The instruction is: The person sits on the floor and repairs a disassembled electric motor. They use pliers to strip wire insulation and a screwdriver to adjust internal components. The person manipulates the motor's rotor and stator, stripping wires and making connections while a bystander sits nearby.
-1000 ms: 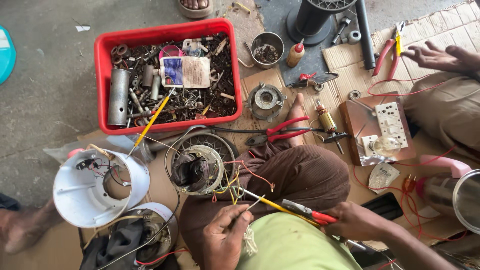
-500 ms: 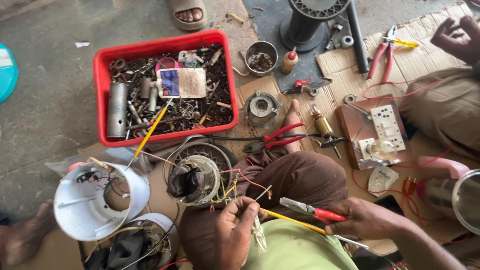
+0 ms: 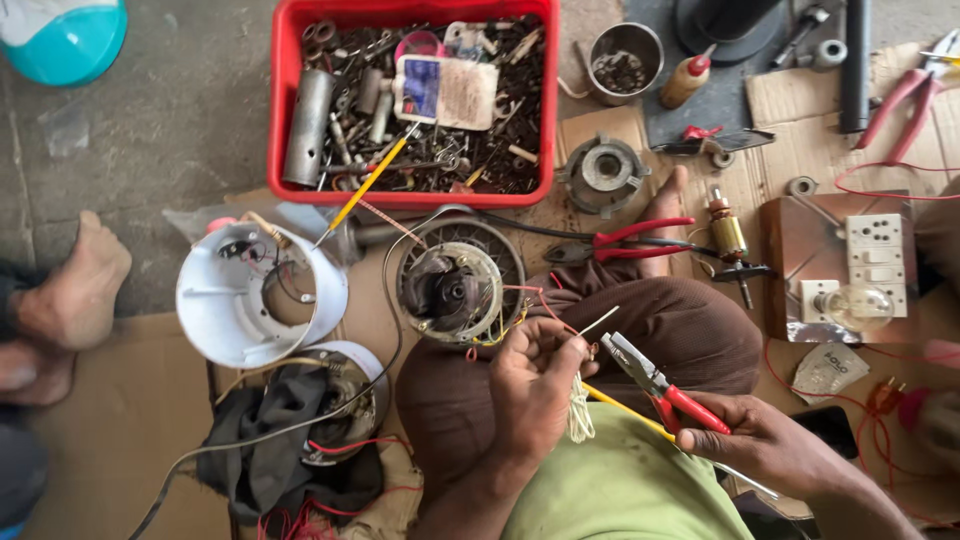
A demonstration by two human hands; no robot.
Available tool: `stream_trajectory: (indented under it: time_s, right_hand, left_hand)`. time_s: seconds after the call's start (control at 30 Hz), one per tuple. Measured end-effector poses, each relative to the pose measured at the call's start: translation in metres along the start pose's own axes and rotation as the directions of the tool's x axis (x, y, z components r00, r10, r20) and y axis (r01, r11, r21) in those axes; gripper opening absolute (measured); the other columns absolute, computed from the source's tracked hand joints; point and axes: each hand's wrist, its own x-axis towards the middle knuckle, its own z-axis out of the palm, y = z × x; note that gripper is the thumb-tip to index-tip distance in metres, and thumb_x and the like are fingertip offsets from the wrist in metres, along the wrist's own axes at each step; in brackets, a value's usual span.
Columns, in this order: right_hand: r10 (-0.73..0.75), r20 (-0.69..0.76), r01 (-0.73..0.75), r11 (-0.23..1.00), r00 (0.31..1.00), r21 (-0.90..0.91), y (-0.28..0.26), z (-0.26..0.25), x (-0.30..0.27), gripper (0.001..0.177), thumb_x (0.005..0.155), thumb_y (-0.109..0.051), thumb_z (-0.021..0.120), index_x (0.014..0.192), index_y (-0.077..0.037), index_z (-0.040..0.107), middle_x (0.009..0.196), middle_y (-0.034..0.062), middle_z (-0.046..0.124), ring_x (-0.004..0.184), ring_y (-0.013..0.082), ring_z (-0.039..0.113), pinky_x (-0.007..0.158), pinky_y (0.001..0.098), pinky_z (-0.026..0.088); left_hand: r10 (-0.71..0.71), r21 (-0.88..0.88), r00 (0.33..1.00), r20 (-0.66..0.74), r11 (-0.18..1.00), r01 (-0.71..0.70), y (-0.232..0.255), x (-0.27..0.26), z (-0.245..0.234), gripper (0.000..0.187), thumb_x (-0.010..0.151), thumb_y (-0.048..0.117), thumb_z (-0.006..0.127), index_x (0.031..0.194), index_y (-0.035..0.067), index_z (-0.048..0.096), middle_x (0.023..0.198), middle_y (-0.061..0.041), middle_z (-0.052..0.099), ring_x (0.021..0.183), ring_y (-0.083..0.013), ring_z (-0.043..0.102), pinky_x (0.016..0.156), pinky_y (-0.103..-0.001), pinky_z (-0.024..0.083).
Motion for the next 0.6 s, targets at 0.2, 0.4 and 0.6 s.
stream_trajectory:
  time_s: [0.2, 0.4, 0.6]
  right_hand:
    - [-0.047, -0.033, 0.048, 0.999, 0.998, 0.016, -0.01, 0.014, 0.003, 0.063, 0.083, -0.035, 0.078, 0.141, -0.013, 0.067, 0.109, -0.0028, 0.08, 0.098, 0.0059, 0.064, 0.09, 0.0269, 0.052]
    - [-0.018, -0.067, 0.026, 0.991, 0.998, 0.129, -0.008, 0.021, 0.008, 0.062, 0.081, -0.032, 0.077, 0.138, -0.009, 0.068, 0.104, -0.0012, 0.077, 0.092, 0.0076, 0.061, 0.085, 0.0279, 0.05]
    - [-0.043, -0.056, 0.048, 0.995, 0.997, 0.093, -0.013, 0.021, 0.011, 0.059, 0.082, -0.032, 0.076, 0.135, -0.008, 0.068, 0.099, -0.0023, 0.075, 0.091, 0.006, 0.06, 0.083, 0.026, 0.05]
  left_hand:
    - [0.088, 0.052, 0.996, 0.009, 0.995, -0.088, -0.009, 0.0, -0.005, 0.013, 0.091, -0.003, 0.074, 0.097, 0.0, 0.063, 0.088, -0.005, 0.071, 0.075, -0.0089, 0.068, 0.073, -0.025, 0.06]
    - [0.119, 0.098, 0.989, 0.093, 0.987, -0.128, -0.019, -0.003, -0.012, 0.015, 0.09, -0.007, 0.076, 0.097, -0.001, 0.063, 0.092, -0.01, 0.075, 0.08, -0.0093, 0.07, 0.075, -0.025, 0.06]
    - [0.099, 0.091, 0.99, 0.097, 0.99, -0.108, -0.023, -0.002, -0.011, 0.018, 0.088, -0.008, 0.075, 0.097, -0.001, 0.061, 0.093, -0.011, 0.076, 0.082, -0.0103, 0.072, 0.075, -0.025, 0.061]
